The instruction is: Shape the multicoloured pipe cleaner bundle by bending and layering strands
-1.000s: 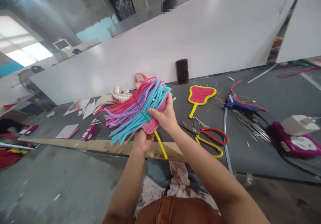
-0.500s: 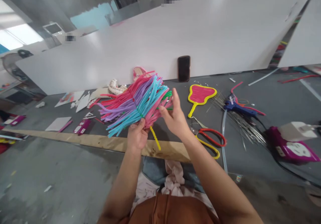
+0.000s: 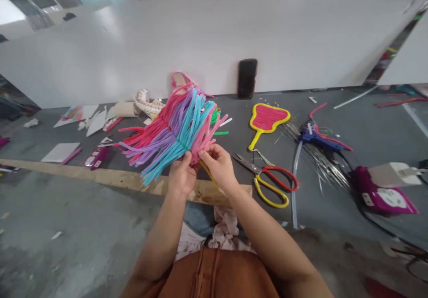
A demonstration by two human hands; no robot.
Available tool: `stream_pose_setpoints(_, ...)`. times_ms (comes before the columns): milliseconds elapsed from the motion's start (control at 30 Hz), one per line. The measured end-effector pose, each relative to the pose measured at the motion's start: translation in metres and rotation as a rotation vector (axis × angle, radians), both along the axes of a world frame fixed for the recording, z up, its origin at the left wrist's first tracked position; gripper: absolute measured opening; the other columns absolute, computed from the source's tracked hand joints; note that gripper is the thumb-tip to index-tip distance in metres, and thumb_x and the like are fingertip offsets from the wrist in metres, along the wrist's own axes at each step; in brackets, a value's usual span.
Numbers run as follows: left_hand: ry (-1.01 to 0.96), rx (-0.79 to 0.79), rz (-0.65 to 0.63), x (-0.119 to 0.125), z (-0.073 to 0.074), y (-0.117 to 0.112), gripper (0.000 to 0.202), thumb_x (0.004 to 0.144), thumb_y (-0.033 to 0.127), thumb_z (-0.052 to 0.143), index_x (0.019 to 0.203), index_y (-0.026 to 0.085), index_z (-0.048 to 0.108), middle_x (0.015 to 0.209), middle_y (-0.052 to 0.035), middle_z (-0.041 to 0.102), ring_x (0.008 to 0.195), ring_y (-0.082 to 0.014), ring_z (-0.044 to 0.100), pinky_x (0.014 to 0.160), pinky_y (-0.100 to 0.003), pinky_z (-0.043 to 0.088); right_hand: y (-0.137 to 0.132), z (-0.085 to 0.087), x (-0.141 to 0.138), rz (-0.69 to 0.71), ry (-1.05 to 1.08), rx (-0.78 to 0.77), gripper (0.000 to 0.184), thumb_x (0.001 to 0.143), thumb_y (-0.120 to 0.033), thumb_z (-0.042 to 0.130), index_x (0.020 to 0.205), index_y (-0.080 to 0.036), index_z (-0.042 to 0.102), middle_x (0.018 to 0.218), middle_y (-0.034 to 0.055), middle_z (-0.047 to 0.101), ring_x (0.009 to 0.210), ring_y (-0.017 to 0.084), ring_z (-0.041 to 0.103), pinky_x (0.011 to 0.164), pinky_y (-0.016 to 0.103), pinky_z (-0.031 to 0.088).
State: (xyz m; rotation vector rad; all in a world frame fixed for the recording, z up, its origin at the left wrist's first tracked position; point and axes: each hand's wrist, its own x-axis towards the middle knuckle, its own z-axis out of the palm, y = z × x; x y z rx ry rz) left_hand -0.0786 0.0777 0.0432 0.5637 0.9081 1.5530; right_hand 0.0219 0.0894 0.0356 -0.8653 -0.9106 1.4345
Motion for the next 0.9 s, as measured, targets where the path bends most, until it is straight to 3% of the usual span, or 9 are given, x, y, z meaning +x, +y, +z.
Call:
stream_pose_setpoints(167, -0.018, -0.003, 0.011, 0.002, -0.002, -0.003, 0.050, 0.053, 0.028, 0.094, 0.097, 0.018, 0.072, 0.099, -0.0060, 0.077, 0.097, -0.0227, 0.072, 0.090, -0.035, 0.055, -0.004, -0.008, -0.001, -0.019, 0.005, -0.019, 0.034, 0.069, -0.048, 0.080, 0.076, -0.022, 0.059, 0.072, -0.0031, 0.059, 0.063, 0.011, 0.051, 0.064, 0.026, 0.046)
stream_pose_setpoints(367, -0.057, -0.072, 0.022, -0.005, -0.005, 0.000, 0.038, 0.055, 0.028, 0.093, 0.084, 0.017, 0.071, 0.088, -0.0027, 0.077, 0.077, -0.0157, 0.072, 0.074, -0.026, 0.057, -0.012, -0.008, 0.008, 0.020, -0.002, -0.055, 0.033, 0.073, -0.052, 0.077, 0.076, -0.022, 0.062, 0.066, -0.0040, 0.056, 0.054, 0.009, 0.042, 0.052, 0.024, 0.038)
stream_pose_setpoints(467, -0.066, -0.095, 0.008, -0.007, -0.008, 0.000, 0.035, 0.056, 0.029, 0.093, 0.080, 0.016, 0.071, 0.086, -0.0033, 0.077, 0.076, -0.0155, 0.071, 0.073, -0.026, 0.057, -0.012, -0.006, 0.012, 0.057, -0.050, -0.052, 0.032, 0.072, -0.051, 0.079, 0.078, -0.021, 0.066, 0.067, -0.0030, 0.058, 0.055, 0.009, 0.044, 0.053, 0.024, 0.039)
stream_pose_setpoints(667, -0.036, -0.045, -0.008, 0.001, -0.007, -0.002, 0.053, 0.055, 0.027, 0.094, 0.102, 0.019, 0.071, 0.103, -0.0071, 0.077, 0.100, -0.0247, 0.072, 0.089, -0.035, 0.056, -0.009, -0.003, 0.009, 0.012, -0.071, -0.051, 0.035, 0.068, -0.052, 0.081, 0.073, -0.022, 0.064, 0.070, -0.0015, 0.062, 0.063, 0.012, 0.051, 0.063, 0.027, 0.048)
stream_pose_setpoints(800, -0.009, 0.002, -0.015, 0.003, -0.007, -0.003, 0.058, 0.058, 0.030, 0.093, 0.110, 0.020, 0.070, 0.107, -0.0071, 0.077, 0.100, -0.0250, 0.073, 0.091, -0.037, 0.056, -0.010, -0.008, 0.008, -0.002, -0.037, -0.095, 0.037, 0.068, -0.053, 0.080, 0.071, -0.023, 0.059, 0.065, -0.0037, 0.057, 0.055, 0.009, 0.045, 0.056, 0.025, 0.045)
stream_pose_setpoints(900, -0.004, -0.039, -0.001, 0.002, -0.010, -0.002, 0.058, 0.057, 0.031, 0.093, 0.109, 0.020, 0.070, 0.103, -0.0068, 0.077, 0.098, -0.0253, 0.073, 0.091, -0.038, 0.057, -0.011, -0.007, 0.008, 0.015, -0.059, -0.069, 0.035, 0.069, -0.052, 0.079, 0.076, -0.023, 0.061, 0.071, -0.0025, 0.061, 0.058, 0.010, 0.048, 0.059, 0.025, 0.047)
